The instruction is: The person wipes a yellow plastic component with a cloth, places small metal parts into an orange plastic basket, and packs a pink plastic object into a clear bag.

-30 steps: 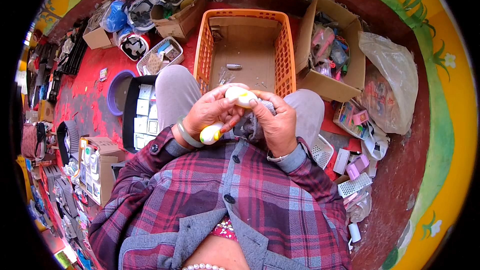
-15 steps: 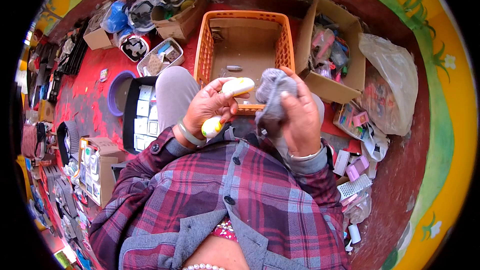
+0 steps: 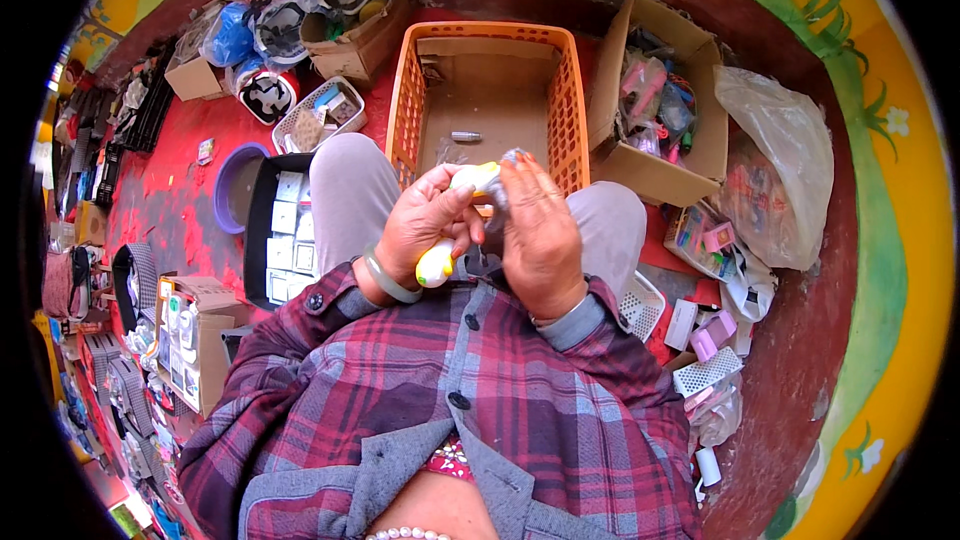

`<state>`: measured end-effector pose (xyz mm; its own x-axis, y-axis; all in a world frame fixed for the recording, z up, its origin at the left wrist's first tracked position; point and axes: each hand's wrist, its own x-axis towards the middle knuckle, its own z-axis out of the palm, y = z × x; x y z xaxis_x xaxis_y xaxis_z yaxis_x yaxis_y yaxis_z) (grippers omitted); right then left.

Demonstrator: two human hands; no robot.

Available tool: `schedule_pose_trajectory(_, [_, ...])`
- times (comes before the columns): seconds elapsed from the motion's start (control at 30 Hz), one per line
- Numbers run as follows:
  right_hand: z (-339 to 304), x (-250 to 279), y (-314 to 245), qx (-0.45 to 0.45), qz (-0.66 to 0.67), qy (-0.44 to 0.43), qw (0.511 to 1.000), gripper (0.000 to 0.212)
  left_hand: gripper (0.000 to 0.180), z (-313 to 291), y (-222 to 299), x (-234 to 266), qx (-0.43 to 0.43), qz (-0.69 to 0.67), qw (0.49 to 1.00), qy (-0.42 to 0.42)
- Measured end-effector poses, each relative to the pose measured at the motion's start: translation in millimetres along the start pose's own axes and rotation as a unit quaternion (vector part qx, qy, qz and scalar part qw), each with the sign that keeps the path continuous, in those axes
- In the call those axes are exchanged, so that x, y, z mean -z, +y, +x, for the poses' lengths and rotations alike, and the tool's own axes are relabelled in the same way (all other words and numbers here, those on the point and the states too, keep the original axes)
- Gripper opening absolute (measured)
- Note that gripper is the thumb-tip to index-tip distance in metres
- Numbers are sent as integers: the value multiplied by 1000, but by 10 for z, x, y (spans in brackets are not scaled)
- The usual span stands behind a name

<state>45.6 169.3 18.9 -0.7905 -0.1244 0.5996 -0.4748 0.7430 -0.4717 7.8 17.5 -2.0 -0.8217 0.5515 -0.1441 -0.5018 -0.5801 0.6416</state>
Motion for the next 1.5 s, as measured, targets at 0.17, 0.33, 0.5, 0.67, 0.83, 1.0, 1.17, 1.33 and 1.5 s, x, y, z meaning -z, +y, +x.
schedule_pose_trajectory(0.17, [24,-35,2,13,16,-4,1000,44,26,20,-36,22,-12,43,999,-5])
schedule_pose_trajectory(0.33, [32,-20,-20,4,37,-5,999,40,28,25,-92,60,-43,58,997,-35])
schedule_pose_trajectory(0.5, [-18,-41,4,-15,37,2,999,39,28,20,-91,81,-34,76,996,-23])
schedule_pose_trajectory(0.67, [-26,-71,195,-81,87,-14,993,34,27,-1,-26,71,-35,40,998,-41])
schedule_pose_trajectory(0.83, [-85,2,371,-299,370,37,879,25,31,6,176,89,5,-33,996,-83])
schedule_pose_trajectory(1.0, [28,180,445,-326,549,108,762,23,40,0,199,126,17,-29,997,-73])
schedule_pose_trajectory(1.17, [44,312,392,-275,597,82,749,21,40,2,203,121,23,-12,996,-85])
schedule_pose_trajectory(1.33, [174,351,105,-244,501,-47,829,24,34,-23,133,66,22,32,997,-73])
schedule_pose_trajectory(1.5, [42,126,34,-261,423,-103,862,35,27,-40,78,-8,3,109,990,-93])
